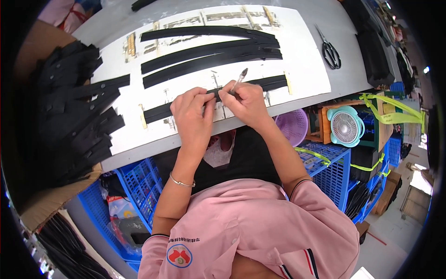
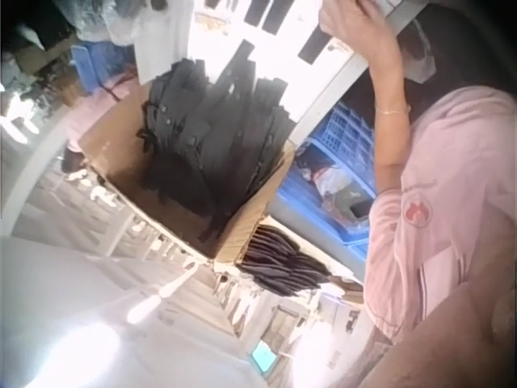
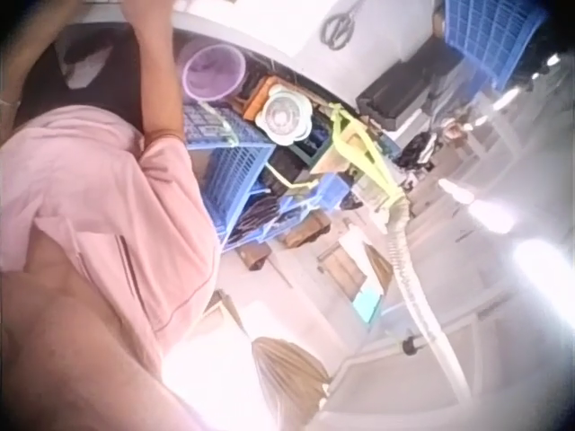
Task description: Marking and aligning zipper components on a template board for assembly.
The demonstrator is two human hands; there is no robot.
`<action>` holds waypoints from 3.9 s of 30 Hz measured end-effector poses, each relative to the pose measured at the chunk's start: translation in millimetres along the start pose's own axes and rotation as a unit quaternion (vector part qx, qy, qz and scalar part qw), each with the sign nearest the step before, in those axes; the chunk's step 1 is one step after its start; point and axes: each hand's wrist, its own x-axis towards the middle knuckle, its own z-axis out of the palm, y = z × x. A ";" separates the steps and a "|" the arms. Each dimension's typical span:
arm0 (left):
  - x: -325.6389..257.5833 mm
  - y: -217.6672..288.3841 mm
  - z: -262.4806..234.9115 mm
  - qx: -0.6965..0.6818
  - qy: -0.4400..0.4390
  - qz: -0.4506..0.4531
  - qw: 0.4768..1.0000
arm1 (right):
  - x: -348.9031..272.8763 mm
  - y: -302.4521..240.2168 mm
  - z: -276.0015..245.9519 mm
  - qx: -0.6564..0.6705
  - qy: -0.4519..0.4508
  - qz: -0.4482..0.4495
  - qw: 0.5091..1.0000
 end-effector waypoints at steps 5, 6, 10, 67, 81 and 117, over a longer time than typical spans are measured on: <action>-0.1 1.8 -4.1 0.008 -0.003 0.006 1.000 | -8.2 6.5 -45.0 0.177 0.114 0.100 0.972; -0.3 1.7 -4.7 0.007 -0.005 0.011 1.000 | -5.0 13.9 -52.5 0.178 0.151 0.080 0.969; -0.3 3.2 -2.8 0.019 -0.008 0.007 1.000 | 2.1 31.2 -82.2 0.114 0.127 0.115 0.979; 27.0 49.1 76.4 -0.004 -0.036 0.075 0.997 | -1.6 45.2 -84.8 -0.072 0.039 -0.024 0.996; 61.6 30.4 91.0 0.035 -0.081 0.007 0.996 | -17.7 52.6 -84.7 0.146 0.151 0.063 0.976; 0.1 8.7 12.3 0.121 -0.133 0.087 0.980 | -34.5 9.7 -31.5 -0.263 0.208 -0.134 0.932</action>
